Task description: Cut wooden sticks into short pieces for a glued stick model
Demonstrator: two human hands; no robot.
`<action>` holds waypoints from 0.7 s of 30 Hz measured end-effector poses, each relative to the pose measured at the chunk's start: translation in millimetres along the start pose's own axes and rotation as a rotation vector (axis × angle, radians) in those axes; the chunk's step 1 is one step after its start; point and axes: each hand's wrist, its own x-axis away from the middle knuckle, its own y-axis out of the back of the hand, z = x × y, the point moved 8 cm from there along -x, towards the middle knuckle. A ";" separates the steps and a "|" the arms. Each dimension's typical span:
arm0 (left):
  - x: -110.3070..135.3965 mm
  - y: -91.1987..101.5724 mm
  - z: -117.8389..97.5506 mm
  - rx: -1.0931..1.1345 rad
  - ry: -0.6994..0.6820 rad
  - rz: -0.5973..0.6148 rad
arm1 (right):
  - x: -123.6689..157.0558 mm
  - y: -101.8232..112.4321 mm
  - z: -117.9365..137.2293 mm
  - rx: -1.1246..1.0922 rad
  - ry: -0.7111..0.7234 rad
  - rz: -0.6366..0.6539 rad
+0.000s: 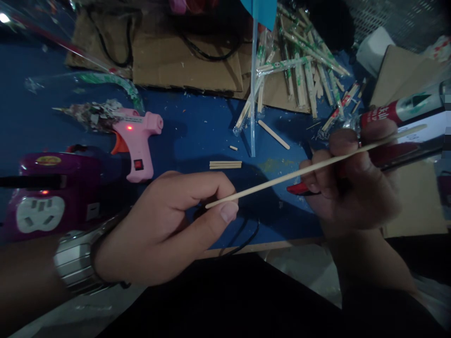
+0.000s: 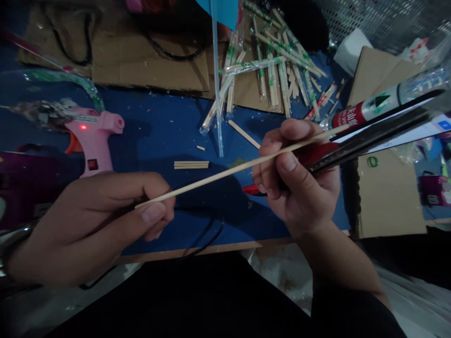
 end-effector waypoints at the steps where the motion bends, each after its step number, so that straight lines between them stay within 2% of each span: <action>1: 0.0 0.2 0.0 0.004 0.004 -0.011 | -0.4 -0.3 0.5 -0.007 0.002 -0.013; 4: -0.3 0.5 -0.4 -0.005 -0.001 -0.009 | -2.4 -2.0 1.1 -0.062 0.011 -0.024; 9: -0.6 -1.8 0.8 -0.033 -0.023 0.062 | -5.5 -5.5 0.5 -0.108 0.050 0.057; 11: 0.1 -2.1 2.9 -0.003 -0.009 0.055 | -5.2 -5.5 -1.1 -0.095 0.042 0.074; 15: 1.4 -3.1 4.5 0.085 0.019 0.033 | -1.4 -5.0 -2.7 -0.077 0.028 0.069; 21: -0.3 -2.5 4.9 0.094 0.086 0.040 | 2.7 -3.4 -9.6 -0.029 -0.006 0.039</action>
